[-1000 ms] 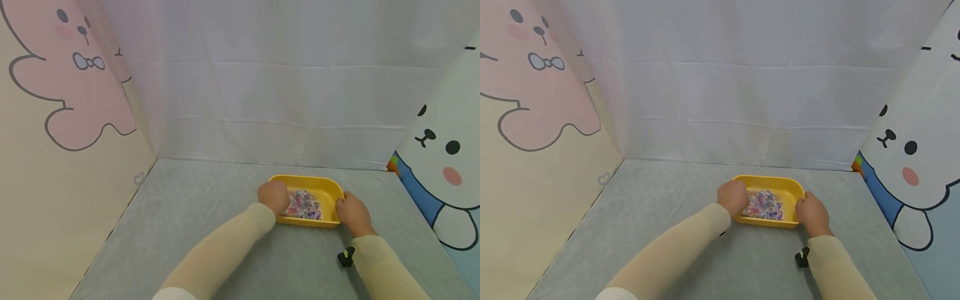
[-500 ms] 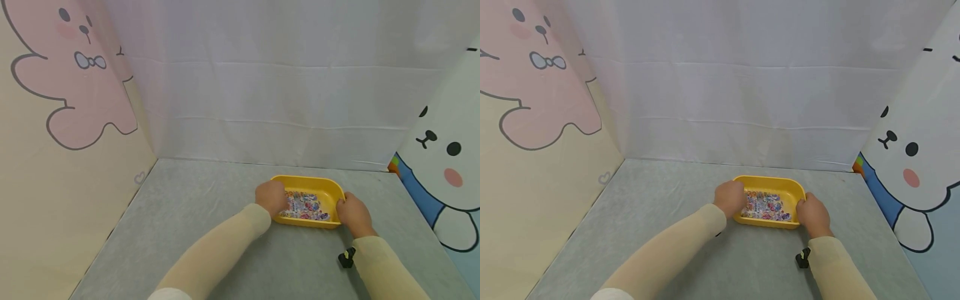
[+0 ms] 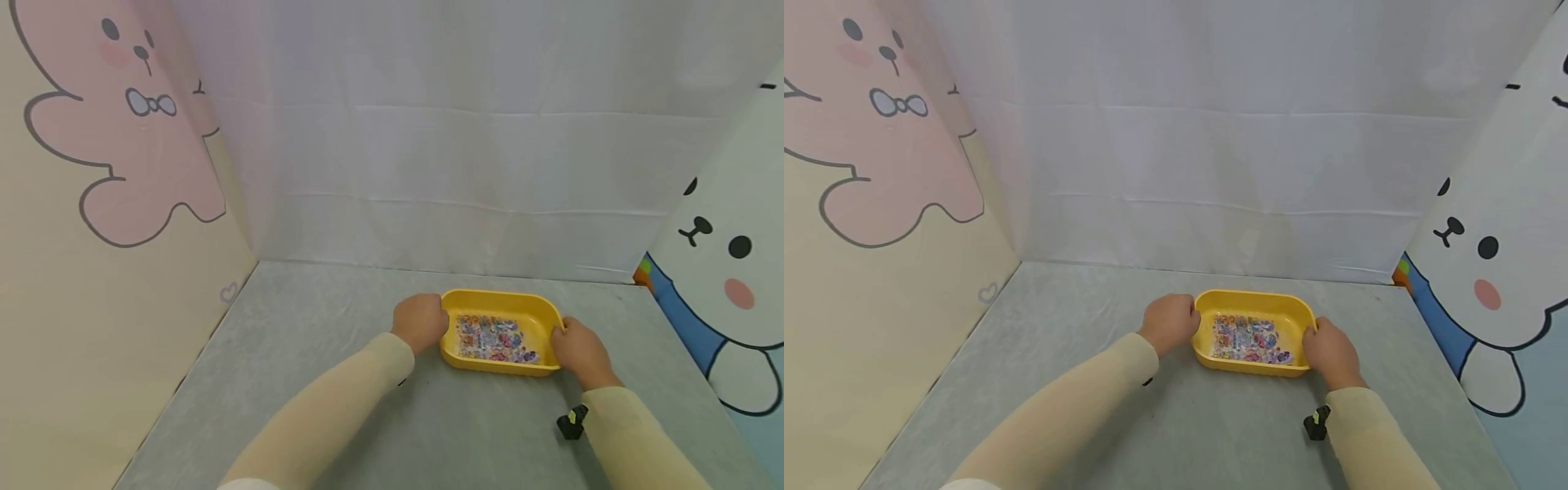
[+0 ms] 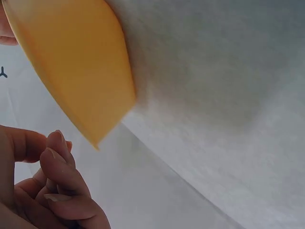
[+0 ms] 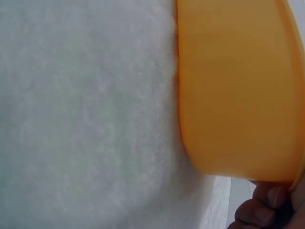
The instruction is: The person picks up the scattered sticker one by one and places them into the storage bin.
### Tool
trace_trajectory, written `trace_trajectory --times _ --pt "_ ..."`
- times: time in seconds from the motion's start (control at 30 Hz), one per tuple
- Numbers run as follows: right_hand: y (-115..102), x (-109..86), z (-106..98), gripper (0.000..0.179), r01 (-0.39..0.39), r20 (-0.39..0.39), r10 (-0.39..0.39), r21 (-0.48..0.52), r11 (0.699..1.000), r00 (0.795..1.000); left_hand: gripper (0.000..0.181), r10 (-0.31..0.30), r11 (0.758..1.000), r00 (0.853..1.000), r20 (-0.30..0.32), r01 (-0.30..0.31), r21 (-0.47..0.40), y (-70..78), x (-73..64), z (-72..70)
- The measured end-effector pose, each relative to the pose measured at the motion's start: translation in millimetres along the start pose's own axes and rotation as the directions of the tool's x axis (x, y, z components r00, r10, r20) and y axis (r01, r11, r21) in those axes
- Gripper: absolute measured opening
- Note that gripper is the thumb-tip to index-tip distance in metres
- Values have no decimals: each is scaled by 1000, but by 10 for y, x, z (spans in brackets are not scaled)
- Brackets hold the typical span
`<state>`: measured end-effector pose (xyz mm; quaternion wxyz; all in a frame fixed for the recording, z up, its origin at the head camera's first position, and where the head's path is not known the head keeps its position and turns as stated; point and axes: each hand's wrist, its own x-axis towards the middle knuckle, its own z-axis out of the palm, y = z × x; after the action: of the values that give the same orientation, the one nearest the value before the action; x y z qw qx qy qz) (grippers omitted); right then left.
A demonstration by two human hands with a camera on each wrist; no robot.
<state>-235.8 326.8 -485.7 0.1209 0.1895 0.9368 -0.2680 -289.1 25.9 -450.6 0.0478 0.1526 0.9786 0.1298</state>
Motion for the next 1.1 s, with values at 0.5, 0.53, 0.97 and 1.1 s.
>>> trace_trajectory --times 0.5,0.53,0.97,1.1 --pt "164 -6 -120 94 22 45 -24 61 998 999 20 43 992 997 -70 -51 -118 -791 -204 -136" --pt "158 -17 -133 90 29 33 -31 50 998 999 18 38 990 996 -76 -48 -132 -852 -244 -138" --pt "198 -376 -294 60 174 -188 -189 -90 981 964 16 -16 980 979 -205 -25 -197 -1331 -804 -213" --pt "215 -502 -301 74 186 -237 -216 -142 972 947 30 65 986 965 -256 -100 -129 -1467 -938 -227"
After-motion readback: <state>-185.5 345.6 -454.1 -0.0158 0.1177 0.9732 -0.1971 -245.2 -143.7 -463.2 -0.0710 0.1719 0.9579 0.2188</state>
